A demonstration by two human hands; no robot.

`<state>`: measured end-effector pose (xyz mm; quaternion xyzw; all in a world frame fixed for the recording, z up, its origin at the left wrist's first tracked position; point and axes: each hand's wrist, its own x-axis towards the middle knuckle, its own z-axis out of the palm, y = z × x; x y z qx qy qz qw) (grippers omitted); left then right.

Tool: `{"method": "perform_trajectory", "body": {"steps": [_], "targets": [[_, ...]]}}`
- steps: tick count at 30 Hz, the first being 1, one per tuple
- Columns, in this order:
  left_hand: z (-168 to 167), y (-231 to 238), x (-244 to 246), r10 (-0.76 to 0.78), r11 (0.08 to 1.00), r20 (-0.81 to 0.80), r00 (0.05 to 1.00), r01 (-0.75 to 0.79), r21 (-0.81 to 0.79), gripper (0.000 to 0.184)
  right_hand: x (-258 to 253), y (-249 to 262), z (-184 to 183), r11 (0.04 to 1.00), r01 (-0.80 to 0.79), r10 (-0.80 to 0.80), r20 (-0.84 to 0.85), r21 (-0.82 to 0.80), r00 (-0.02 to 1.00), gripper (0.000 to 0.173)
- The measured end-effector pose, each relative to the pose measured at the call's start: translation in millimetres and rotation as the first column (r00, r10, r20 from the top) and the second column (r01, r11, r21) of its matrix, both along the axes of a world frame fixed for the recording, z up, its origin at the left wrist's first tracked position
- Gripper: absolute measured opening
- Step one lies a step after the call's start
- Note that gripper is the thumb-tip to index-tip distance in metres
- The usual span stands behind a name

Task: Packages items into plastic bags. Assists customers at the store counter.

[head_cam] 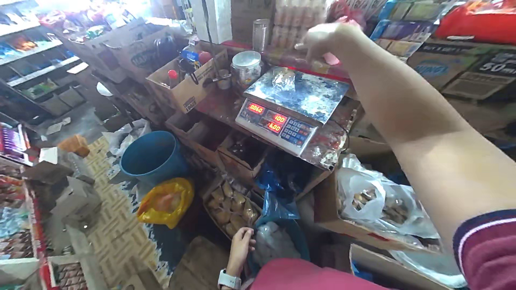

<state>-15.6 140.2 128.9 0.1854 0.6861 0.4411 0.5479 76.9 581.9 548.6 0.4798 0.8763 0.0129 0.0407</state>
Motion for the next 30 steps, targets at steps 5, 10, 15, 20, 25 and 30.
{"method": "perform_trajectory", "body": {"steps": [5,10,15,20,25,30], "targets": [[0.1,-9.2,-1.3,-0.006,0.999,0.007,1.000,0.006,-0.037,0.029,12.6,2.7,-57.3,0.999,0.029,-0.030,0.093,0.015,0.995,0.048],[-8.8,-22.9,-7.5,0.034,0.998,0.007,0.999,-0.033,-0.058,0.029,7.7,-7.0,-86.2,0.999,0.016,-0.017,0.011,0.047,1.000,0.075],[-1.4,-19.9,-10.5,0.046,0.998,-0.006,0.999,-0.046,-0.052,0.028,-4.6,2.1,-104.4,0.995,0.001,0.008,-0.092,0.098,0.996,0.059],[46.9,19.4,-21.6,-0.087,0.972,-0.212,0.973,0.129,0.197,0.028,-0.8,22.7,-93.0,0.984,-0.033,0.116,-0.482,0.177,0.869,0.027],[157.9,72.7,-29.9,0.168,0.696,-0.677,0.717,0.399,0.596,0.023,22.4,-1.5,-13.1,0.995,-0.090,-0.001,-0.872,-0.052,0.489,0.030],[253.7,117.3,-29.2,0.389,0.537,-0.636,0.667,0.396,0.745,0.029,57.4,-123.7,34.3,0.918,-0.326,-0.002,-0.823,-0.227,0.568,0.014]]}}
